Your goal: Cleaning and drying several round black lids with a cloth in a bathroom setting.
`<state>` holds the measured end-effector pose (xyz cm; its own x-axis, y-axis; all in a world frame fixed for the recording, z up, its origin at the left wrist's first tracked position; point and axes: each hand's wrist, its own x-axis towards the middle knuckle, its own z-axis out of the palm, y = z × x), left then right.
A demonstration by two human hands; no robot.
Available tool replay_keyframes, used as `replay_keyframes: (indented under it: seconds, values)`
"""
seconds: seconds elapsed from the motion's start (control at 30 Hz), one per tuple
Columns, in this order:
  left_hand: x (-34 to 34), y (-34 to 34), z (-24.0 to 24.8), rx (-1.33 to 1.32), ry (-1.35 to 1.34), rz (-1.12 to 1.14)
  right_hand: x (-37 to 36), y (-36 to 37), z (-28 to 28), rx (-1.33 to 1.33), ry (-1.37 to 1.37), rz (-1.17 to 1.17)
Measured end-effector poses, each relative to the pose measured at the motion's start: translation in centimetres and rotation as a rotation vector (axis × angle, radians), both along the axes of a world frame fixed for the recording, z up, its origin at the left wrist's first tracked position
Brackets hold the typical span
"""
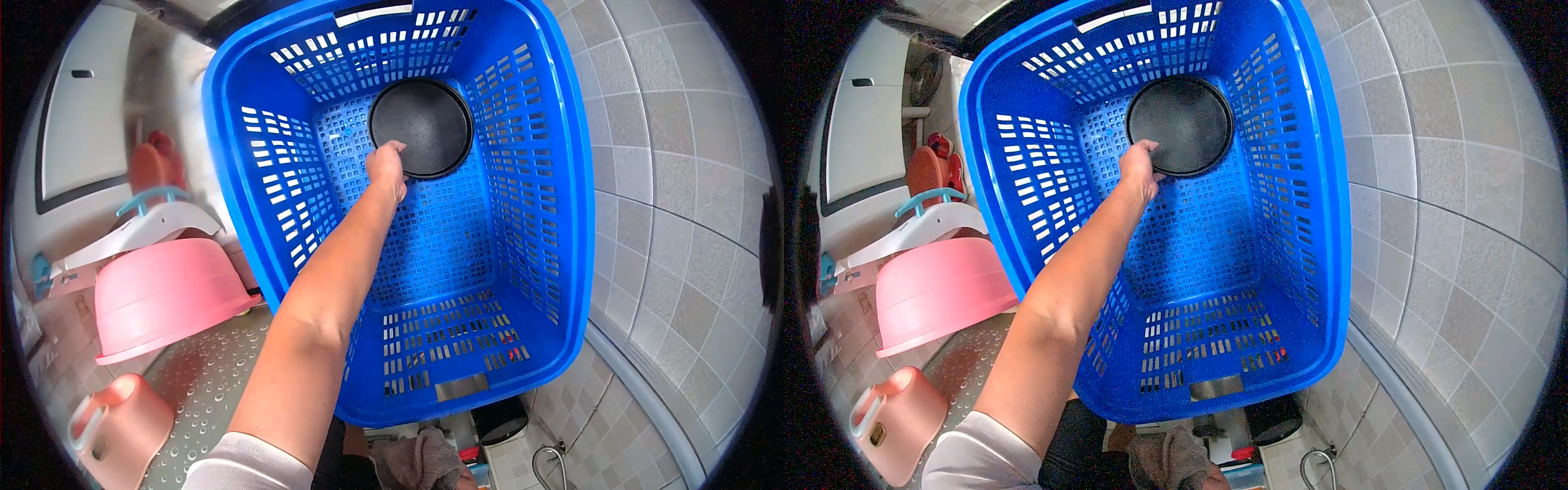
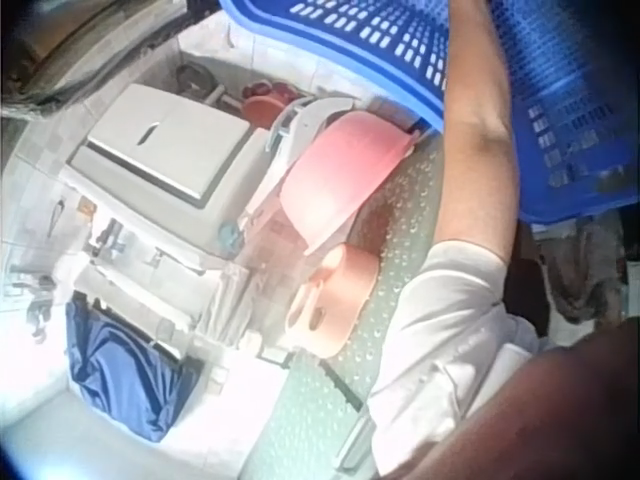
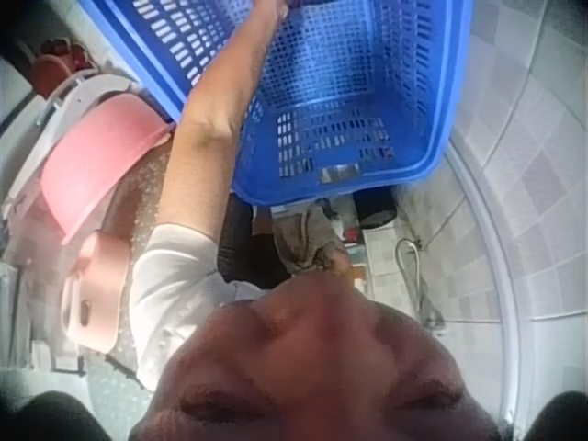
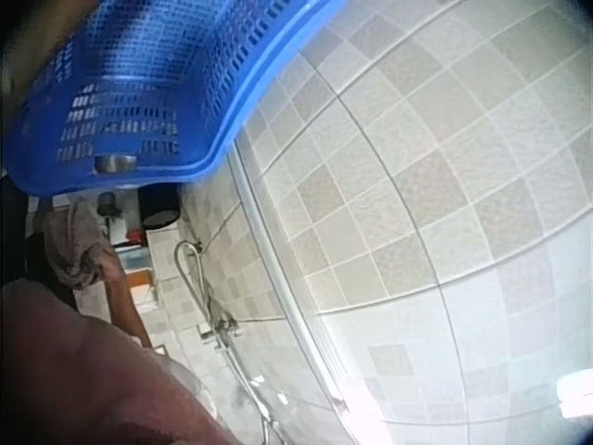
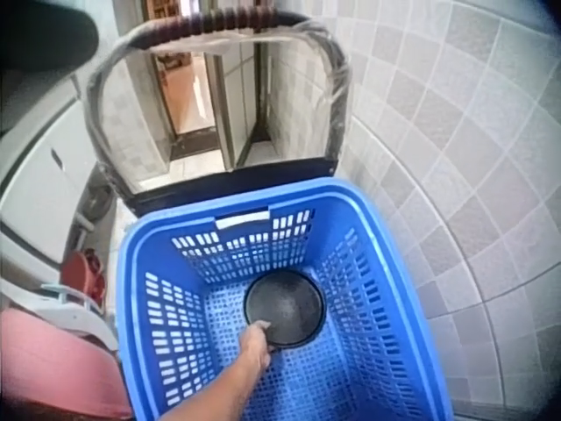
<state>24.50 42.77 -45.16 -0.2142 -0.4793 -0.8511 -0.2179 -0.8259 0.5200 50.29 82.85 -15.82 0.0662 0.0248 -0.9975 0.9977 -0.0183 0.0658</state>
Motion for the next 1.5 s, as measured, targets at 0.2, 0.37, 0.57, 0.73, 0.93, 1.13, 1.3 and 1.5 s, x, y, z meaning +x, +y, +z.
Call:
replay_keyframes:
  seconds: [0.2,0.37,0.57,0.73,0.93,1.13,1.3,1.5]
  values:
    - [-0.1,0.7,0.9,-0.017,-0.104,-0.131,-1.0,-1.3,-0.9,0.004,0.048,-0.034]
    - [1.3,-0.3,0.1,-0.032,-0.026,-0.307,-0.5,-2.5,-1.5,-0.030,0.080,-0.103]
    - [1.7,-1.2,0.1,-0.127,-0.138,-0.851,1.7,-1.6,-0.8,0.000,0.086,-0.186]
    - [1.8,1.2,1.1,-0.302,-0.249,-0.862,6.6,0.4,1.8,0.077,0.051,-0.277]
    - [3.6,10.9,9.3,-0.421,0.026,-0.711,14.8,2.9,5.8,0.166,0.033,-0.439]
    - [12.0,20.0,24.5,-0.643,0.506,-0.668,20.6,4.7,2.4,0.003,0.138,-0.913]
    - [26.7,30.8,26.9,-0.409,0.774,-1.003,22.6,6.0,0.1,-0.617,0.894,-1.051]
    - [39.5,38.4,25.6,-0.158,0.720,-1.995,27.6,10.7,-2.1,-0.349,1.099,-1.278]
